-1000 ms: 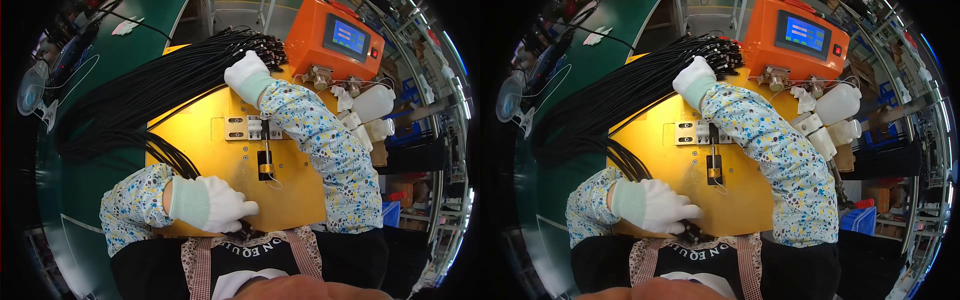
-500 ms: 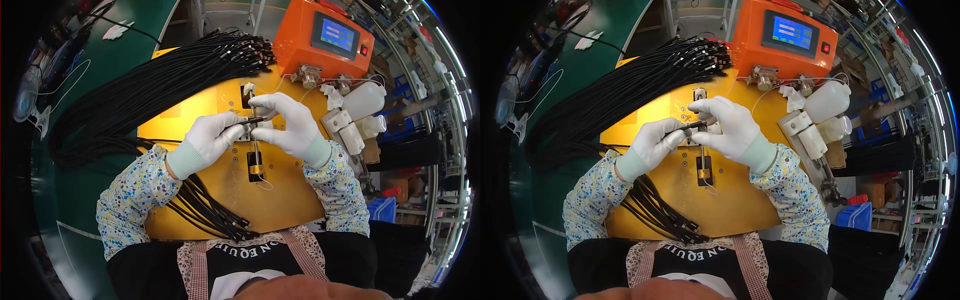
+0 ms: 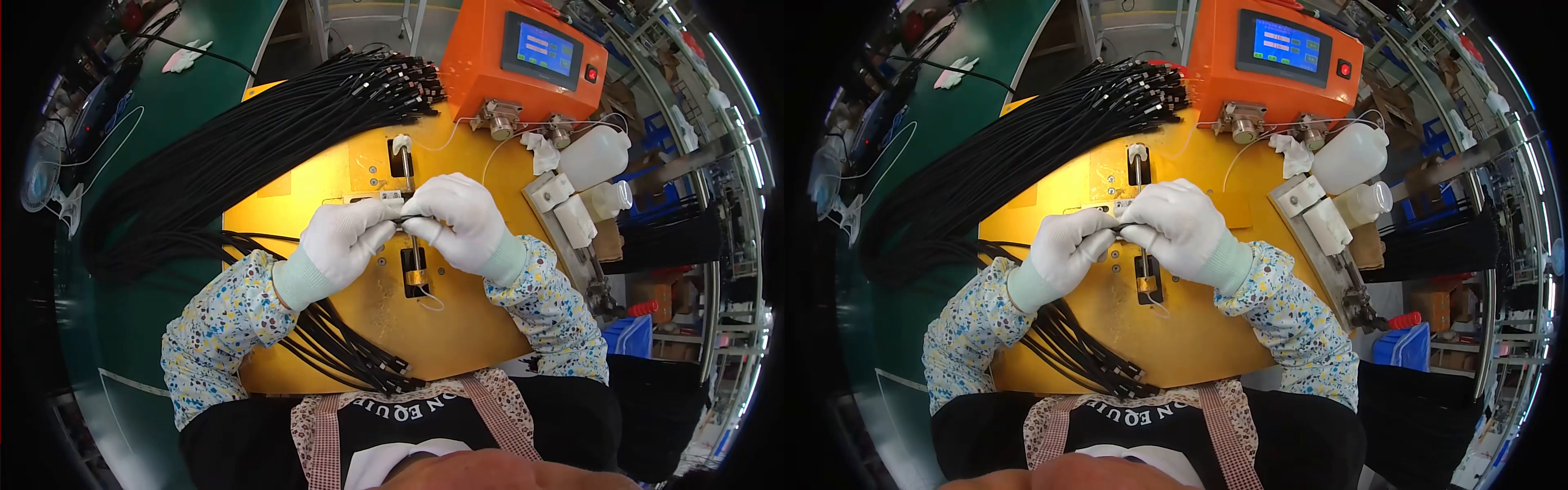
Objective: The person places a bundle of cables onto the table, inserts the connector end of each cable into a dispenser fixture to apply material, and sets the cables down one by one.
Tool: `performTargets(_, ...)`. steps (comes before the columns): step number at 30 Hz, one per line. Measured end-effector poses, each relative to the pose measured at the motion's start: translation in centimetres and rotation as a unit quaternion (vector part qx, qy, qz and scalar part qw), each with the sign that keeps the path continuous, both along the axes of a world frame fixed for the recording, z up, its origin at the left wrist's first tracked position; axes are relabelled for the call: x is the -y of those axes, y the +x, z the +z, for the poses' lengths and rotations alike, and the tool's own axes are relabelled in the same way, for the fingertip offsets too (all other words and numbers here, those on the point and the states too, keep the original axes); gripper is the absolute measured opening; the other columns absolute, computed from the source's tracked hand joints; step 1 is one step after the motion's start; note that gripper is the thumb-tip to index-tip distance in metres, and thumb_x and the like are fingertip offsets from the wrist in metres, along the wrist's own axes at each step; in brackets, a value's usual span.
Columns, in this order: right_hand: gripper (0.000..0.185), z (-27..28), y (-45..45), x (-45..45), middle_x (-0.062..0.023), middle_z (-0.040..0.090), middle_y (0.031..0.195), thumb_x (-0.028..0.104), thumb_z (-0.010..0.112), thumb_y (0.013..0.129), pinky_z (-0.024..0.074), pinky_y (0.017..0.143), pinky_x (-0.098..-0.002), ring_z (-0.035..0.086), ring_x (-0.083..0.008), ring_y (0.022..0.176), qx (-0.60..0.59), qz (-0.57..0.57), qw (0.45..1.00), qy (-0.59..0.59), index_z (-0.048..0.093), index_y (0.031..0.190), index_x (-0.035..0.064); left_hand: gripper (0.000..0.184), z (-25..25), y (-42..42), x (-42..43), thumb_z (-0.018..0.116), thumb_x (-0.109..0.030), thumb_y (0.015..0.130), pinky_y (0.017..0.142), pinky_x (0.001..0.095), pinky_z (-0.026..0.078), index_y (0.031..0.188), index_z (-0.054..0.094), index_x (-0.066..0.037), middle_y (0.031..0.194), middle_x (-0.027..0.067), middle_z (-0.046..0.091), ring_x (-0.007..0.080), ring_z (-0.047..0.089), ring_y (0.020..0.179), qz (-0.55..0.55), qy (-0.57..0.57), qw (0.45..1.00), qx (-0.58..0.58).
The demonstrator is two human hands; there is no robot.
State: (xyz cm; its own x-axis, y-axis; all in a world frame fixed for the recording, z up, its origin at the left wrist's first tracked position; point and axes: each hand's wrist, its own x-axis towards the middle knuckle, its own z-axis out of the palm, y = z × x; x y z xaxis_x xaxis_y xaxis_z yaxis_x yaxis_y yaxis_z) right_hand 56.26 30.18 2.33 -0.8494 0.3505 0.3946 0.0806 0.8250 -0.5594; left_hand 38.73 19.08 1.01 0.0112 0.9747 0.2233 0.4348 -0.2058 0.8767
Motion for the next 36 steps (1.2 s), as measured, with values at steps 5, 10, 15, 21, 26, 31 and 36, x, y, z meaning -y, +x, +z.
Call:
performTargets(5, 0.008, -0.2, 0.0, 0.1, -0.0061, 0.063, 0.079, 0.012, 0.070, 0.078, 0.0448, 0.070, -0.0336, 0.061, -0.0247, 0.075, -0.012, 0.000, 1.000, 0.010, 0.065, 0.083, 0.0071, 0.016, -0.1, 0.1, 0.0, 0.055, -0.006, 0.091, 0.056, 0.0250, 0.047, 0.099, 0.066, 0.002, 0.063, 0.0065, 0.060, 0.0095, 0.055, 0.057, 0.003, -0.011, 1.000, 0.022)
performTargets(10, 0.018, 2.3, -0.4, -3.1, -0.0072, 0.067, 0.082, 0.015, 0.061, 0.091, 0.0491, 0.068, -0.0265, 0.062, -0.0123, 0.075, 0.020, 0.105, 0.956, -0.273, 0.068, 0.089, -0.0013, 0.020, 2.5, -0.7, 0.5, 0.058, -0.014, 0.087, 0.068, 0.0327, 0.050, 0.103, 0.066, -0.003, 0.075, 0.0076, 0.062, 0.0183, 0.061, 0.071, -0.107, -0.092, 0.988, -0.060)
performTargets(15, 0.012, 0.8, -6.3, -9.0, -0.0083, 0.064, 0.089, 0.015, 0.065, 0.085, 0.0515, 0.074, -0.0350, 0.064, -0.0278, 0.083, 0.015, -0.102, 0.976, 0.189, 0.069, 0.096, 0.0111, 0.031, 2.5, -0.2, 2.4, 0.064, -0.020, 0.081, 0.092, 0.0417, 0.042, 0.111, 0.063, -0.014, 0.106, 0.0066, 0.059, 0.0285, 0.053, 0.104, -0.225, -0.008, 0.940, -0.258)
performTargets(21, 0.022, -2.0, -11.0, -12.1, -0.0065, 0.059, 0.098, 0.019, 0.066, 0.084, 0.0502, 0.082, -0.0380, 0.062, -0.0266, 0.089, 0.222, -0.151, 0.905, 0.331, 0.065, 0.106, 0.0159, 0.032, 1.4, -0.2, 1.4, 0.067, -0.016, 0.077, 0.090, 0.0381, 0.044, 0.109, 0.064, -0.011, 0.105, 0.0057, 0.062, 0.0266, 0.057, 0.101, -0.089, 0.050, 0.963, -0.250)
performTargets(26, 0.019, 0.1, -9.4, -11.1, -0.0062, 0.060, 0.088, 0.022, 0.066, 0.084, 0.0490, 0.080, -0.0385, 0.062, -0.0259, 0.088, 0.164, -0.127, 0.924, 0.321, 0.063, 0.100, 0.0134, 0.038, 0.9, -1.2, -0.5, 0.069, -0.006, 0.074, 0.094, 0.0399, 0.043, 0.111, 0.063, -0.008, 0.112, 0.0085, 0.061, 0.0299, 0.055, 0.108, 0.070, 0.200, 0.940, -0.266)
performTargets(31, 0.013, 1.9, -3.8, -4.8, -0.0058, 0.061, 0.081, 0.024, 0.066, 0.083, 0.0483, 0.077, -0.0382, 0.062, -0.0256, 0.084, 0.128, -0.051, 0.981, 0.140, 0.061, 0.085, 0.0113, 0.045, 0.4, -1.7, -1.9, 0.071, -0.005, 0.073, 0.088, 0.0396, 0.047, 0.117, 0.061, -0.009, 0.105, 0.0095, 0.064, 0.0304, 0.060, 0.100, 0.173, 0.269, 0.899, -0.299)
performTargets(36, 0.017, -0.5, -0.2, -2.3, -0.0037, 0.060, 0.078, 0.026, 0.071, 0.079, 0.0447, 0.069, -0.0371, 0.060, -0.0252, 0.077, 0.108, -0.054, 0.985, 0.123, 0.061, 0.081, 0.0130, 0.035, -2.7, -1.8, -1.9, 0.066, -0.010, 0.078, 0.062, 0.0366, 0.050, 0.113, 0.063, -0.014, 0.078, 0.0042, 0.062, 0.0239, 0.062, 0.070, 0.019, 0.137, 0.948, -0.285)
